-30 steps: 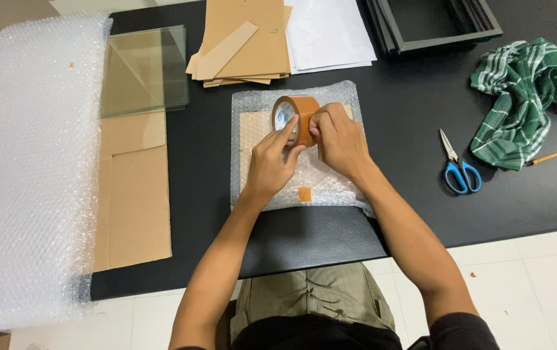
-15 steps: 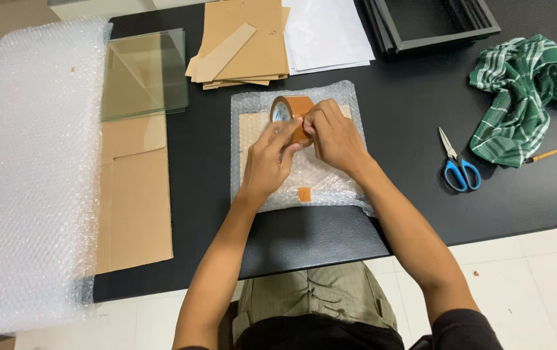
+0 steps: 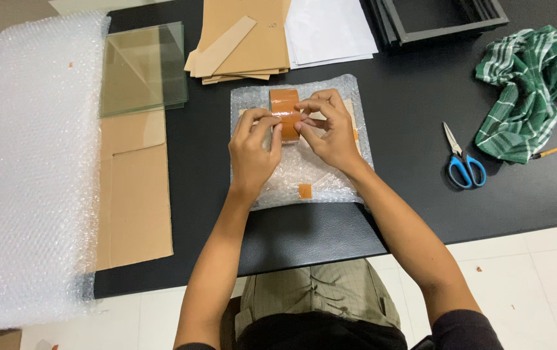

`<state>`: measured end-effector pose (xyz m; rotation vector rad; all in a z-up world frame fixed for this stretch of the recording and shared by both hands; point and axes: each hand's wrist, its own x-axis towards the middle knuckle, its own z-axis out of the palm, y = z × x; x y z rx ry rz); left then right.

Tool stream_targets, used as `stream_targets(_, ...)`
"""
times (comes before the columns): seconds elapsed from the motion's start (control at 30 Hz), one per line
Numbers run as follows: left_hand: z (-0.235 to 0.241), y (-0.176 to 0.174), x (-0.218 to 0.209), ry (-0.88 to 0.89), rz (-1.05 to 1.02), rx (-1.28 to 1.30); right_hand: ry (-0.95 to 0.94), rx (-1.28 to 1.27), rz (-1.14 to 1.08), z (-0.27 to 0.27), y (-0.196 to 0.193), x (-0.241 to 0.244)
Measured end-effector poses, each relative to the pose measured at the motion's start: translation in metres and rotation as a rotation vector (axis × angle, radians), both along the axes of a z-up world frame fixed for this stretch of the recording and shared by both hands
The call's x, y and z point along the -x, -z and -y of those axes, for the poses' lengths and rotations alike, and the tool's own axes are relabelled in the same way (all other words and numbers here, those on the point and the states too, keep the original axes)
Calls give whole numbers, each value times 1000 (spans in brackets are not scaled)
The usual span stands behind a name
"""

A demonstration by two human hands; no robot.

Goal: The person secures a sheet of bubble wrap over a flat object using pieces of brown packing tape. They repeatedly pull tape from a roll, cut it with scissors, and press it onto the bubble wrap to hold it in place.

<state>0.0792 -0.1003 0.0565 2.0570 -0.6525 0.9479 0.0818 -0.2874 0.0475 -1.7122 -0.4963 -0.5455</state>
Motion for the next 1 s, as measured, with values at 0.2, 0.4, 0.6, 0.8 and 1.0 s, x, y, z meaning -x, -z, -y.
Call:
stream_targets(0.2,-2,10,-5,-75,76,-59,-97,61,-175,-5,13,3)
stream_targets(0.4,-2,17,-10,-166,160,-216,-15,145,-123,-6,25,-1)
stream_targets(0.6,0,18,-9,-204,202,-207,12,143,-111,-10,27,-1)
stream_targets(0.8,9,26,-1,-218,134,-98,23,126,-111,-9,31,-1)
stream_targets(1.0,13,29,-2,-200,222,-110,128,188,50,-12,18,9)
